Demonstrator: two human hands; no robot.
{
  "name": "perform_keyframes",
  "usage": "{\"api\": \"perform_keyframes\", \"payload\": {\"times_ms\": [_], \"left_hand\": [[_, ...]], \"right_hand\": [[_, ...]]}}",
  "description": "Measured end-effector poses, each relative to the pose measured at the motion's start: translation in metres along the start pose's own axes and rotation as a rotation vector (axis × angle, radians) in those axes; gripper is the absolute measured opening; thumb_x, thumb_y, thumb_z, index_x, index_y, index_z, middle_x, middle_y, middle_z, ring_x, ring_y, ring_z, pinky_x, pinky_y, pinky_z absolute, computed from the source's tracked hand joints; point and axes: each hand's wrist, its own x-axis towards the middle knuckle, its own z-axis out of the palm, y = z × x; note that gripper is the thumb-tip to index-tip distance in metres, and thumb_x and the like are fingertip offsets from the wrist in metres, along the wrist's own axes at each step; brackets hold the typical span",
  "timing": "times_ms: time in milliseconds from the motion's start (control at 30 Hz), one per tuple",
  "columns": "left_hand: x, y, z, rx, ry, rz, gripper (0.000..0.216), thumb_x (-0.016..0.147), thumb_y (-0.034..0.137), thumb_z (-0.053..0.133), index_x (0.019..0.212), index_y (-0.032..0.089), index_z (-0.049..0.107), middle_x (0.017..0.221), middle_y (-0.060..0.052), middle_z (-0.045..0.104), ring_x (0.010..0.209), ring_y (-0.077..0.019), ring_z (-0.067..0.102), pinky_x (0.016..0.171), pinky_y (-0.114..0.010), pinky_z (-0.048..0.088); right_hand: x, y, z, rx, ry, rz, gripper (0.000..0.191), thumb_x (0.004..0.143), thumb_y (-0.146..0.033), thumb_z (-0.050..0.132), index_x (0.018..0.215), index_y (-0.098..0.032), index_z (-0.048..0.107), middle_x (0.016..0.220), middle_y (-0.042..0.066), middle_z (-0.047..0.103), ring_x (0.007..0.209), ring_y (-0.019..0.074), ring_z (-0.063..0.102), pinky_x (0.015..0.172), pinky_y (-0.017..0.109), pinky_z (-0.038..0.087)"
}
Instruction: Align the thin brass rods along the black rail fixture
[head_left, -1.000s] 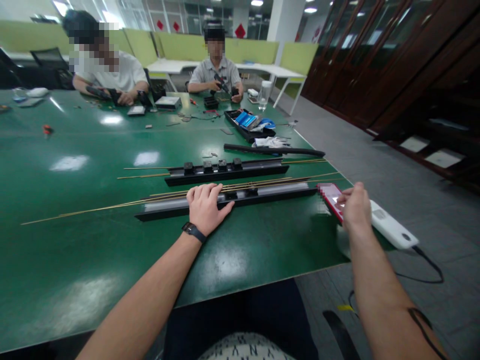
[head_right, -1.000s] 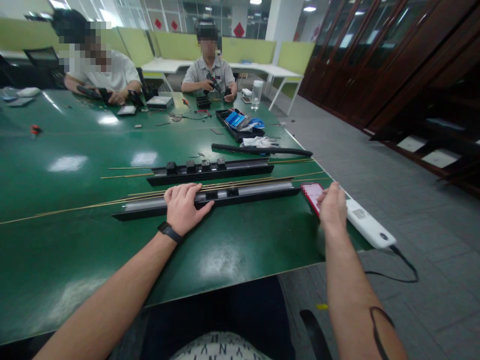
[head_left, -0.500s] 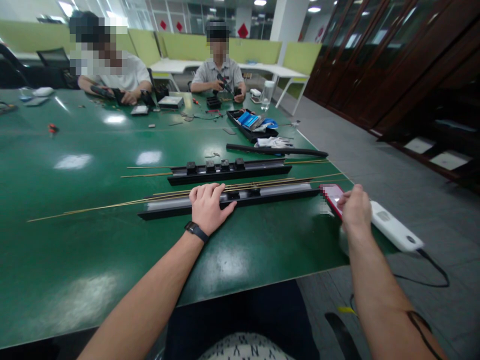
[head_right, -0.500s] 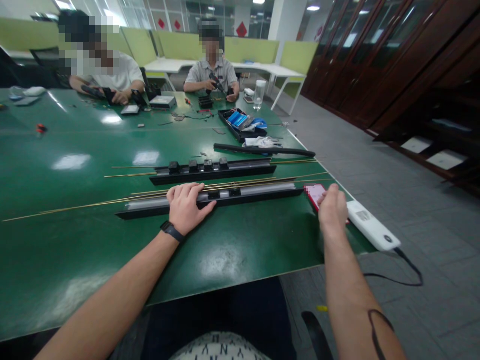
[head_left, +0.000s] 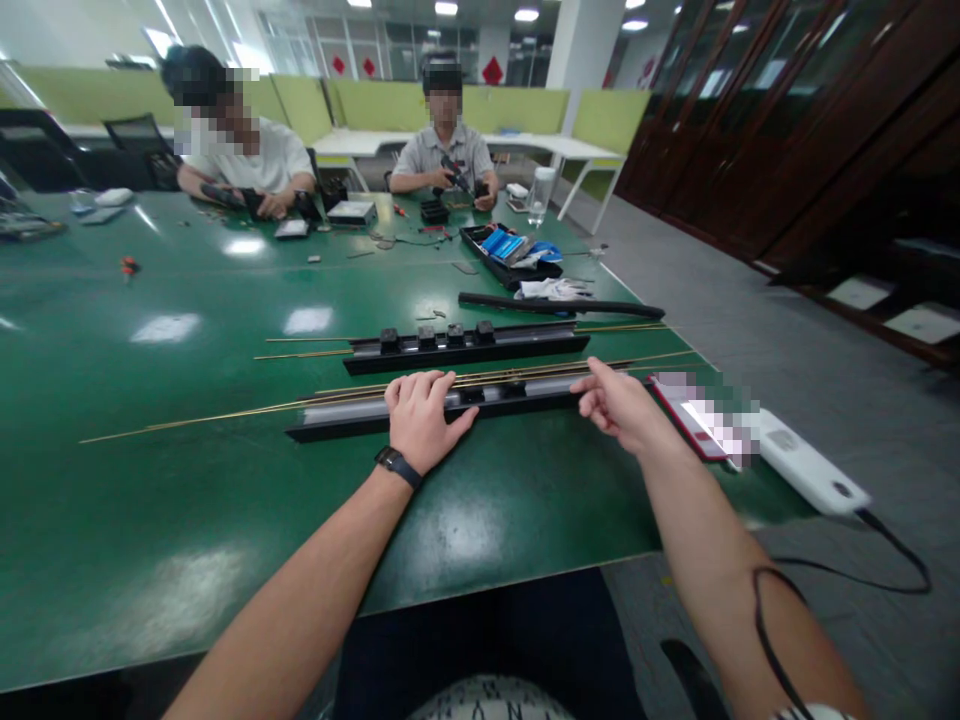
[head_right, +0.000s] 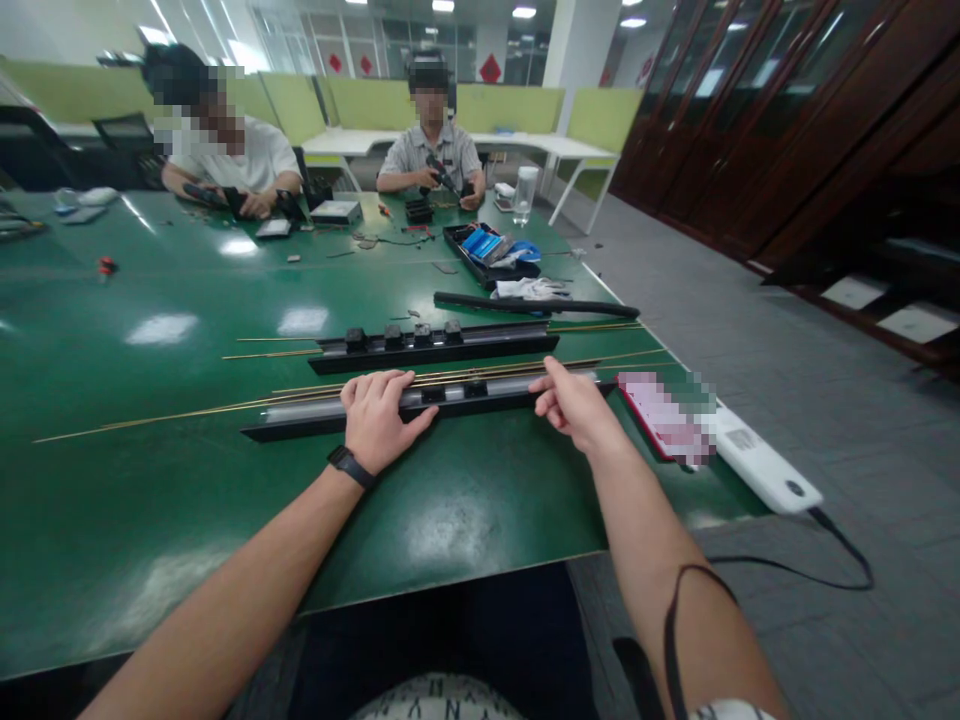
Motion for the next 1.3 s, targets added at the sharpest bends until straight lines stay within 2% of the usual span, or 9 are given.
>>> {"api": "perform_keyframes", "payload": {"times_ms": [167, 333, 533, 733, 900, 1000, 1167, 1300], "left_hand": [[0.0, -0.001, 0.001, -0.001, 0.01, 0.004, 0.048, 0.087, 0.054, 0.069, 0.125, 0.025, 0.064, 0.124, -0.012, 0.069, 0.117, -0.0326, 0.059, 0.107, -0.051, 0.033], [0.0, 0.0, 0.001, 0.002, 0.007, 0.002, 0.05, 0.087, 0.055, 0.069, 0.126, 0.024, 0.064, 0.124, -0.011, 0.069, 0.117, -0.0322, 0.059, 0.108, -0.051, 0.033], [0.0, 0.001, -0.001, 0.004, 0.002, -0.002, 0.05, 0.086, 0.054, 0.071, 0.125, 0.024, 0.064, 0.124, -0.011, 0.069, 0.117, -0.0315, 0.059, 0.108, -0.05, 0.033], [-0.001, 0.0, 0.001, 0.006, 0.0, -0.002, 0.052, 0.086, 0.055, 0.071, 0.126, 0.024, 0.063, 0.125, -0.01, 0.069, 0.118, -0.0308, 0.058, 0.108, -0.05, 0.033], [-0.001, -0.001, 0.002, 0.017, 0.008, 0.009, 0.051, 0.086, 0.054, 0.071, 0.127, 0.024, 0.063, 0.126, -0.01, 0.068, 0.12, -0.03, 0.058, 0.109, -0.049, 0.033], [-0.001, -0.001, 0.002, 0.013, 0.016, 0.012, 0.051, 0.087, 0.054, 0.07, 0.126, 0.024, 0.063, 0.125, -0.01, 0.069, 0.12, -0.0299, 0.058, 0.109, -0.049, 0.033], [-0.001, 0.0, 0.002, 0.021, 0.025, 0.013, 0.051, 0.086, 0.055, 0.071, 0.126, 0.023, 0.064, 0.124, -0.01, 0.069, 0.118, -0.0298, 0.058, 0.109, -0.049, 0.033], [-0.001, -0.001, 0.002, 0.016, 0.023, 0.009, 0.051, 0.086, 0.055, 0.071, 0.126, 0.024, 0.064, 0.125, -0.01, 0.069, 0.12, -0.03, 0.058, 0.111, -0.049, 0.032]], "right_hand": [[0.01, 0.009, 0.026, 0.011, -0.023, 0.039, 0.044, 0.096, -0.055, 0.058, 0.083, -0.014, 0.068, 0.049, 0.005, 0.062, 0.028, 0.0077, 0.037, 0.028, 0.017, 0.015], [0.017, 0.024, 0.029, 0.181, 0.018, 0.017, 0.029, 0.092, -0.045, 0.065, 0.088, -0.016, 0.066, 0.049, 0.0, 0.06, 0.029, 0.0069, 0.036, 0.028, 0.016, 0.015], [0.017, 0.025, 0.031, 0.383, -0.018, -0.026, 0.016, 0.09, -0.032, 0.067, 0.09, -0.016, 0.065, 0.05, -0.004, 0.057, 0.03, 0.0054, 0.034, 0.028, 0.016, 0.019], [0.02, 0.032, 0.034, 0.405, -0.013, -0.091, 0.024, 0.086, -0.037, 0.076, 0.09, -0.017, 0.064, 0.051, -0.005, 0.058, 0.029, 0.0048, 0.034, 0.027, 0.015, 0.021], [0.018, 0.037, 0.042, 0.36, -0.137, -0.079, 0.032, 0.083, -0.042, 0.081, 0.091, -0.014, 0.067, 0.051, -0.003, 0.06, 0.028, 0.0042, 0.034, 0.026, 0.015, 0.02], [0.016, 0.036, 0.045, 0.345, -0.132, -0.069, 0.031, 0.087, -0.042, 0.075, 0.091, -0.013, 0.068, 0.05, -0.001, 0.061, 0.028, 0.0045, 0.034, 0.026, 0.015, 0.019], [0.018, 0.035, 0.041, 0.41, -0.047, -0.065, 0.022, 0.089, -0.037, 0.071, 0.09, -0.015, 0.066, 0.046, -0.003, 0.057, 0.027, 0.0057, 0.033, 0.026, 0.016, 0.02], [0.017, 0.036, 0.042, 0.386, -0.108, -0.096, 0.025, 0.086, -0.038, 0.075, 0.092, -0.015, 0.066, 0.049, -0.003, 0.059, 0.028, 0.0051, 0.033, 0.027, 0.015, 0.02]]}}
